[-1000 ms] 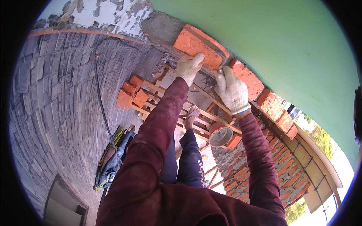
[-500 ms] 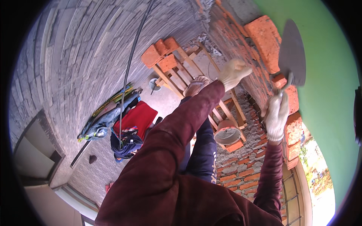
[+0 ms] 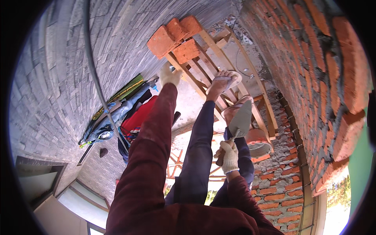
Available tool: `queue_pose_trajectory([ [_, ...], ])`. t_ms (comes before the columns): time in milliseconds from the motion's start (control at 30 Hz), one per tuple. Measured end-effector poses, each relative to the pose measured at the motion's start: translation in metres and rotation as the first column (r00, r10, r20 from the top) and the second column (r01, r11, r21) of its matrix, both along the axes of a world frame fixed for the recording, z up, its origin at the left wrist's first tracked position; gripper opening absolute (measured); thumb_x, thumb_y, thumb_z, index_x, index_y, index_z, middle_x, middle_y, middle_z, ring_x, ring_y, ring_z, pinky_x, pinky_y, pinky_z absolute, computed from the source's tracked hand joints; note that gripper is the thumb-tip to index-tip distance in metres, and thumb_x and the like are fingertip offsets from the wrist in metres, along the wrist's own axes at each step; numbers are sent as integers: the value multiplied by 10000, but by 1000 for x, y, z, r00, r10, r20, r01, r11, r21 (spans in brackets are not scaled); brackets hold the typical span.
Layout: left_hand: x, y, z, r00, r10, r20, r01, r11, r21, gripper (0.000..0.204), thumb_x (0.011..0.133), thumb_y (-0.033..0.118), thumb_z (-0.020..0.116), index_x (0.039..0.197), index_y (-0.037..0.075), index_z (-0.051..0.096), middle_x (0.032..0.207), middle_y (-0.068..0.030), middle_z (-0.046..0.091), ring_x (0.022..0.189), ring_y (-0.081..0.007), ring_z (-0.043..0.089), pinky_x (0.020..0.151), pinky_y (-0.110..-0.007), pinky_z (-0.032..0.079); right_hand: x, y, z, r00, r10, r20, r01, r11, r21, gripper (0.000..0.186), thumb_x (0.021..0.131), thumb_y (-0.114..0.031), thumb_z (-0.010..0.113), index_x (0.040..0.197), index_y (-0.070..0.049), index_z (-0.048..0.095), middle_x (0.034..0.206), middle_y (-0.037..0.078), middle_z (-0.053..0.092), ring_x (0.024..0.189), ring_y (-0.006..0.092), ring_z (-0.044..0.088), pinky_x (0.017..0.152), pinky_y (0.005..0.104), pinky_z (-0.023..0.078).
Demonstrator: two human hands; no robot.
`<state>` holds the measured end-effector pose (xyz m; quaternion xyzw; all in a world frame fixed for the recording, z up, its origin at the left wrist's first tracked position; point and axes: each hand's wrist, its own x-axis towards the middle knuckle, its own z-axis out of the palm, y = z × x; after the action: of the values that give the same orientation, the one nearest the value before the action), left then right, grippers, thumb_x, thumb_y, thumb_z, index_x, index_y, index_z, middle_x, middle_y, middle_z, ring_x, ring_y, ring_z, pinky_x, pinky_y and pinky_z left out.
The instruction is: The person lays red bricks onto a wall using a trowel to apply mortar from a bucket. The person repeatedly scoops mortar, spreads it on the brick course, places a brick, and taps it into alignment while standing on a wooden scaffold.
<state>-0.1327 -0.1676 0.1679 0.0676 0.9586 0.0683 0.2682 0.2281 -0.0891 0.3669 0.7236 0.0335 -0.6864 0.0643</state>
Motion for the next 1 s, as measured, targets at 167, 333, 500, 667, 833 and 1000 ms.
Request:
queue_pose_trajectory([
  [167, -78, 51, -6, 975, 153, -163, -169, 981, -92, 1398, 638, 522, 964, 1672, -10, 188, 1665, -251, 304, 1523, -435, 346, 1244, -518, 363, -10, 8, -12, 986, -164, 12, 165, 983, -85, 172, 944, -102, 703, 1061, -71, 581, 781, 55, 608, 582, 189, 639, 511, 359, 575],
  [333, -103, 80, -28, 843, 473, -255, -469, 879, 83, 1538, 605, 542, 975, 1695, 7, 31, 1683, -261, 221, 1512, -473, 338, 1239, -548, 379, -19, 8, -14, 998, -45, -48, 41, 997, -73, 184, 943, -101, 699, 1065, -50, 572, 810, 64, 608, 588, 182, 631, 533, 359, 572],
  [500, -79, 86, 3, 870, 482, -105, -472, 876, 103, 1375, 673, 355, 908, 1698, 31, 50, 1674, -280, 213, 1527, -488, 296, 1238, -562, 383, -19, 10, -16, 998, -42, -37, 37, 991, -127, 198, 969, -129, 675, 1113, -55, 562, 798, 73, 593, 620, 205, 622, 576, 386, 583],
  [667, 21, 24, 27, 975, 210, 69, -214, 974, 73, 1341, 620, 231, 952, 1689, 34, 166, 1558, -266, 320, 1466, -429, 388, 1213, -499, 427, -24, 12, -13, 989, -147, 17, 148, 980, -135, 157, 940, -72, 680, 1055, -74, 572, 801, 69, 591, 586, 195, 619, 522, 376, 542],
  [833, 64, 30, -21, 667, 682, 298, -733, 532, 423, 1320, 600, 246, 962, 1660, 45, 202, 1580, -265, 246, 1436, -413, 372, 1003, -513, 599, -19, 11, -17, 995, -90, -47, 85, 990, -109, 173, 977, -130, 670, 1100, -67, 566, 786, 69, 599, 615, 204, 624, 575, 383, 585],
  [1000, 26, 97, -73, 612, 770, -178, -716, 635, 290, 1339, 697, 515, 923, 1705, 73, 160, 1712, -209, 213, 1502, -474, 312, 1202, -596, 375, -18, 11, -21, 998, -29, -59, 24, 995, -92, 182, 969, -134, 680, 1089, -68, 561, 809, 63, 591, 617, 195, 622, 579, 376, 589],
])
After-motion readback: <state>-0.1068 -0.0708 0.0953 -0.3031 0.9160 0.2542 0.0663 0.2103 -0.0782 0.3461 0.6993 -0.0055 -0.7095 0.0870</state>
